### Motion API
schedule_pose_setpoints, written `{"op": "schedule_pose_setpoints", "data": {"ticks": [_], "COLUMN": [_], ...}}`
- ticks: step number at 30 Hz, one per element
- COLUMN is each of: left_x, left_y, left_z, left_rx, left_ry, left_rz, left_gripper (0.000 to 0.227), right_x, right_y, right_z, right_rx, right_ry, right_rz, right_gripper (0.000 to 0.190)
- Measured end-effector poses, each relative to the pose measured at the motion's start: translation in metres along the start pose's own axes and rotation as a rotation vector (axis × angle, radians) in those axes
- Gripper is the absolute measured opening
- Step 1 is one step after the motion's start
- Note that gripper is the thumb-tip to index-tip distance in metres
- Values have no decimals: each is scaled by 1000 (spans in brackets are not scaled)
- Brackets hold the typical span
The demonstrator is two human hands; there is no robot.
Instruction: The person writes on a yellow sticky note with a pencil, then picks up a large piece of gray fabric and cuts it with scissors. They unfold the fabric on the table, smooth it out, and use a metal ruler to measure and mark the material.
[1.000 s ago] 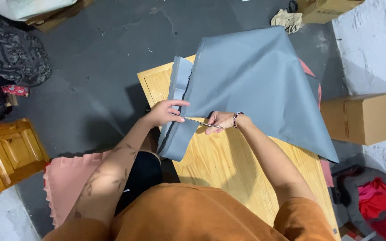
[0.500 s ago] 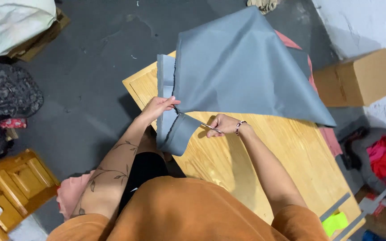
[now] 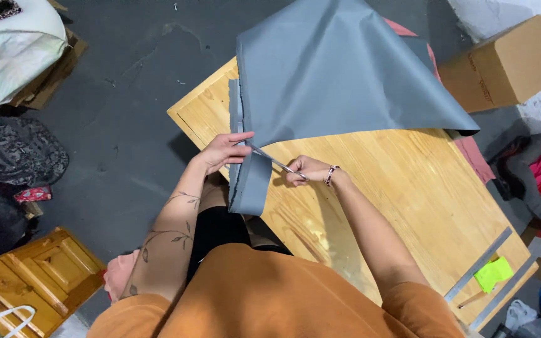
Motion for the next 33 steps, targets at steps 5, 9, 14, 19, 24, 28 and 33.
{"op": "schedule_pose_setpoints", "data": {"ticks": [5,9,14,19,24,28,33], "left_x": [-11,-15,-19,-22,-25,-24,-19], "left_y": [2,14,21,17,13,16,14], "left_z": [-4,-20,-22,-21,-29,-26,-22], "left_rx": [16,-47,-122,-265,-373,-382,-470], "left_ry": [56,130,159,166,182,205,237], "left_rz": [-5,65,100,113,174,191,235], "left_gripper": [80,85,84,83,82,82,81], "right_x": [-15,-28,-16,0,6,10,23], "right_y": [3,4,14,19,13,17,23], "right_z": [-4,-6,-6,-6,-5,14,20], "right_rx": [-27,-58,-9,55,121,88,156], "right_ry": [9,51,-2,-68,-127,-141,-184], "right_rz": [10,45,30,-5,-18,-4,27], "right_gripper": [39,42,45,44,40,39,46]}}
Point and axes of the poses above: each hand's wrist, its own x-axis towards the middle knuckle, its own y-axis out of the palm, z = x × y, the point moved 8 cm from there along x, towards the middle knuckle
